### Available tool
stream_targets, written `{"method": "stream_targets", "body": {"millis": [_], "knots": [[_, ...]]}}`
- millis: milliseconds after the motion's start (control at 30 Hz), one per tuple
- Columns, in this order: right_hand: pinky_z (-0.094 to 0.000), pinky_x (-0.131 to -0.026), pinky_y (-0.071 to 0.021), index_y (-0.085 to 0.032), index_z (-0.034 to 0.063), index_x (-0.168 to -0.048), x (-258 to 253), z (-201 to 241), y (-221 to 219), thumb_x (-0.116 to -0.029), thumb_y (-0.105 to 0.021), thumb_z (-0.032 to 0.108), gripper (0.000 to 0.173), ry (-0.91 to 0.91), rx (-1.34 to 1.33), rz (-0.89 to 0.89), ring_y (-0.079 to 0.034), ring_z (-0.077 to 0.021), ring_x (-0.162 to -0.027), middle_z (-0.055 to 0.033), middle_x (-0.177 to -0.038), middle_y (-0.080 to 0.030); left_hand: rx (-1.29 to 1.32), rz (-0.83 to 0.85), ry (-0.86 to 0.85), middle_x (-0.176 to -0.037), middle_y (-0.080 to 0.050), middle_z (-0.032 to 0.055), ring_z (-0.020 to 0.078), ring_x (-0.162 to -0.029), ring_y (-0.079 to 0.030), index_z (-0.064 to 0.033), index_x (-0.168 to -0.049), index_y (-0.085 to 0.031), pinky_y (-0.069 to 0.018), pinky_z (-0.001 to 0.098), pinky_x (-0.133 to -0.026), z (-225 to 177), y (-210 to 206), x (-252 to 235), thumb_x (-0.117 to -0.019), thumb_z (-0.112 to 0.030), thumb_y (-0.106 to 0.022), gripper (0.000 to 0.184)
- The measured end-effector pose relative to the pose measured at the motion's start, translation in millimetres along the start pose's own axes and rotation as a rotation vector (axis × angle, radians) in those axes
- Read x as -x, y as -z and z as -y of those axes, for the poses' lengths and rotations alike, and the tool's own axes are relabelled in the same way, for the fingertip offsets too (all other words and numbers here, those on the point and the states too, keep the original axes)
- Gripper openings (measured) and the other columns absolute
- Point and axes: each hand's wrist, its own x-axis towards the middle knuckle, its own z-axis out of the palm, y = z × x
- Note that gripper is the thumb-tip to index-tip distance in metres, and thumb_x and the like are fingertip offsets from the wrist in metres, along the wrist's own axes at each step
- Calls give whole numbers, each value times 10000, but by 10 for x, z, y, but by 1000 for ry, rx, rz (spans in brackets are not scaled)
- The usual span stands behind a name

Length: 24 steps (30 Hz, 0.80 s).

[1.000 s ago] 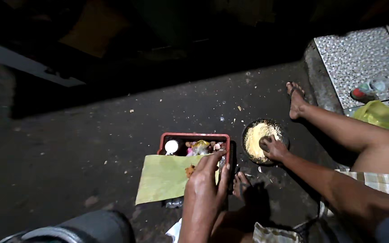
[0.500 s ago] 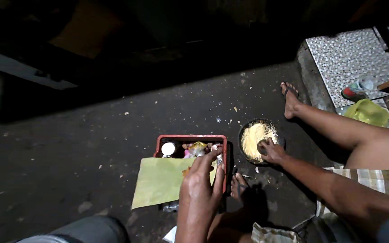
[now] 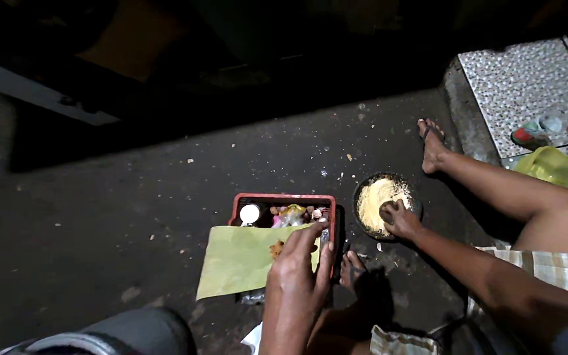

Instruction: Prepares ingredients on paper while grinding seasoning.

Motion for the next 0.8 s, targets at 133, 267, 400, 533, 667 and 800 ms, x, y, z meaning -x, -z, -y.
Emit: {"method": "stream_targets", "body": {"millis": [133, 267, 400, 533, 667, 800], "knots": [[-642, -939, -523, -541, 226, -1462, -245, 66, 320, -918, -733, 405, 603, -52, -114, -13, -610, -483, -1187, -271, -1601, -331, -12, 32, -32, -1101, -717, 87, 163, -886, -711, -96, -1238, -693, -595, 308, -745, -14, -34, -23, -991, -268, -554, 332], [-717, -970, -468, -562, 204, -1436, -391, -92, 696, -897, -787, 415, 621, -104, -342, -34, -523, -521, -1290, -311, -1575, -341, 21, 19, -38, -1108, -721, 92, 158, -886, -714, -88, -1241, -692, -596, 310, -751, -22, 0, 27, -994, -275, -551, 340], [-694, -975, -492, -521, 229, -1475, -178, -269, 388, -883, -770, 443, 677, -175, -314, -65, -539, -514, -1283, -293, -1610, -303, 30, 6, -23, -1101, -719, 99, 165, -884, -712, -79, -1236, -692, -595, 321, -749, -27, 53, 12, -993, -279, -545, 347], [-628, -927, -531, -513, 223, -1496, -28, -53, 119, -918, -705, 399, 634, -39, -61, -5, -622, -475, -1162, -260, -1596, -338, 6, 20, -30, -1099, -719, 93, 166, -897, -713, -88, -1233, -697, -597, 315, -754, -20, 20, -79, -987, -271, -553, 339], [-627, -906, -539, -542, 251, -1463, -299, -54, 284, -927, -719, 394, 582, 4, -22, -65, -647, -463, -1119, -251, -1596, -354, -10, 59, -30, -1098, -716, 89, 161, -878, -710, -91, -1237, -694, -595, 314, -745, -36, -15, -94, -991, -266, -557, 331], [-651, -932, -521, -551, 243, -1440, -275, 0, 336, -896, -767, 400, 606, -74, -215, -49, -605, -481, -1178, -254, -1596, -330, -4, 43, -10, -1093, -714, 83, 159, -879, -709, -93, -1236, -693, -595, 311, -746, -23, 13, -23, -988, -270, -553, 335]]}}
